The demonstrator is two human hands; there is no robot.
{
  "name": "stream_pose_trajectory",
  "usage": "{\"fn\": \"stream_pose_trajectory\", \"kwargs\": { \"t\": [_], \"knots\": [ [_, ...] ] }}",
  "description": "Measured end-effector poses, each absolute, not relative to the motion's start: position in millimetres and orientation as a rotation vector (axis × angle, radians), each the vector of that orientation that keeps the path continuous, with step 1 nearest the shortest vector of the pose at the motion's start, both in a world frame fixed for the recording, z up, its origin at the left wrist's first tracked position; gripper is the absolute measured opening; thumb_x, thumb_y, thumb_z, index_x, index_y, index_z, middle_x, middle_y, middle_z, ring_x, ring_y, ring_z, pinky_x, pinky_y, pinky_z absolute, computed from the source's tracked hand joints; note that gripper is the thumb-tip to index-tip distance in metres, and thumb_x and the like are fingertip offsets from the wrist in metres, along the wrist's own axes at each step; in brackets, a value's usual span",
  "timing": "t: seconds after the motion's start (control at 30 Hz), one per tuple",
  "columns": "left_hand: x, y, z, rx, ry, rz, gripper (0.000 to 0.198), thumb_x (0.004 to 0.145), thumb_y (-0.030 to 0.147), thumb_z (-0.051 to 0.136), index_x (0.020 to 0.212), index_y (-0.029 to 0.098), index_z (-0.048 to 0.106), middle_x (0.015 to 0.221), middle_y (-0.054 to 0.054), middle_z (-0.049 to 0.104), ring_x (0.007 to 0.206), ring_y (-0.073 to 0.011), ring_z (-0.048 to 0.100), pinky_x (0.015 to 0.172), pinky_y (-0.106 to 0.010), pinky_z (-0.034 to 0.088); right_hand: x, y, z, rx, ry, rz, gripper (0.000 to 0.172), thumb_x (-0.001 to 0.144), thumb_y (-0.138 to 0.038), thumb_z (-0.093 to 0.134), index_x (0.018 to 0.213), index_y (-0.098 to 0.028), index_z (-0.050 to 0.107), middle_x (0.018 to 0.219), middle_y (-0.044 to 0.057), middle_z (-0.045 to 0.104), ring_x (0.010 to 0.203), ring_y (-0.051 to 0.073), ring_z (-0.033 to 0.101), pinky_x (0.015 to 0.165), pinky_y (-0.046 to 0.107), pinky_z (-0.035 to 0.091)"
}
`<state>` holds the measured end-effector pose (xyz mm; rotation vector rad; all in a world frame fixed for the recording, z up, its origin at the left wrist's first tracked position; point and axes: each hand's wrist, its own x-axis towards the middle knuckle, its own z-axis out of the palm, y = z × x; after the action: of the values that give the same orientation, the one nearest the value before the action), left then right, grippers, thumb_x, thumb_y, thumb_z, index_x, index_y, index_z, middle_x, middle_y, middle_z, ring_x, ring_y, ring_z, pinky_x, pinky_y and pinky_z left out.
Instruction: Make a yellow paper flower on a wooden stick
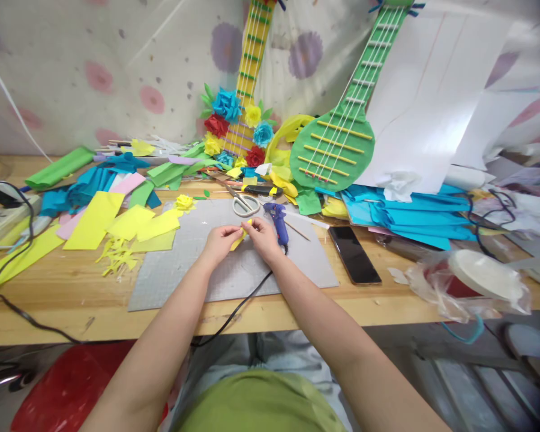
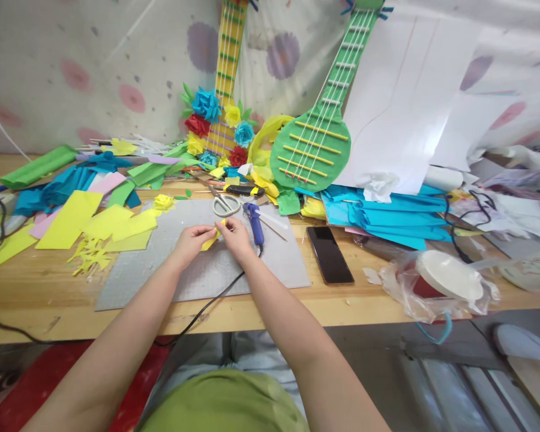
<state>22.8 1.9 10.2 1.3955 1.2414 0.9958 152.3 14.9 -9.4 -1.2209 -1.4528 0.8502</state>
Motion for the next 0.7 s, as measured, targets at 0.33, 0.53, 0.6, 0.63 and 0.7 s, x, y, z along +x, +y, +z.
{"fn": "stream_pose_trajectory", "kwargs": {
  "t": [0.33,0.53,0.6,0.63,0.7],
  "knots": [
    [20.3,5.9,2.5,1.542,1.275,1.052,0.028,0.067,0.041,0.056,0.072,0.014,0.062,0.064,-0.002,0.062,0.057,-0.0110,0.053,0.057,-0.023,0.041,148.0,17.2,-9.3,-1.191,-1.325,0.997,0.031,0.070,-0.049,0.049,0.068,-0.019,0.050,0.067,-0.001,0.049,0.063,0.010,0.046,0.058,0.022,0.040],
    [18.8,5.3,5.1,1.589,1.337,1.067,0.025,0.069,0.038,0.055,0.070,0.014,0.061,0.066,-0.002,0.063,0.059,-0.0113,0.054,0.058,-0.024,0.041,148.7,12.8,-1.9,-1.146,-1.329,1.070,0.034,0.064,-0.050,0.057,0.073,-0.017,0.054,0.072,-0.001,0.054,0.068,0.010,0.050,0.064,0.022,0.041],
    [18.8,4.9,4.8,1.577,1.314,1.066,0.027,0.068,0.040,0.056,0.073,0.014,0.061,0.067,-0.003,0.063,0.060,-0.0114,0.055,0.058,-0.024,0.043,150.1,13.3,-1.5,-1.161,-1.321,1.084,0.033,0.063,-0.049,0.058,0.069,-0.017,0.053,0.067,-0.002,0.053,0.063,0.009,0.048,0.062,0.022,0.040],
    [18.6,4.7,4.9,1.564,1.293,1.049,0.029,0.068,0.041,0.056,0.075,0.014,0.061,0.069,-0.003,0.063,0.060,-0.0114,0.055,0.057,-0.024,0.043,150.7,14.1,-1.9,-1.167,-1.299,1.097,0.033,0.062,-0.049,0.059,0.068,-0.017,0.052,0.065,-0.003,0.052,0.061,0.009,0.047,0.060,0.022,0.039],
    [17.2,4.3,6.2,1.526,1.252,0.959,0.034,0.068,0.046,0.056,0.080,0.014,0.061,0.071,-0.004,0.063,0.060,-0.0116,0.056,0.053,-0.023,0.044,151.7,16.1,-3.5,-1.161,-1.232,1.129,0.034,0.059,-0.048,0.061,0.066,-0.017,0.051,0.062,-0.004,0.050,0.056,0.008,0.044,0.056,0.022,0.037]
  ]
}}
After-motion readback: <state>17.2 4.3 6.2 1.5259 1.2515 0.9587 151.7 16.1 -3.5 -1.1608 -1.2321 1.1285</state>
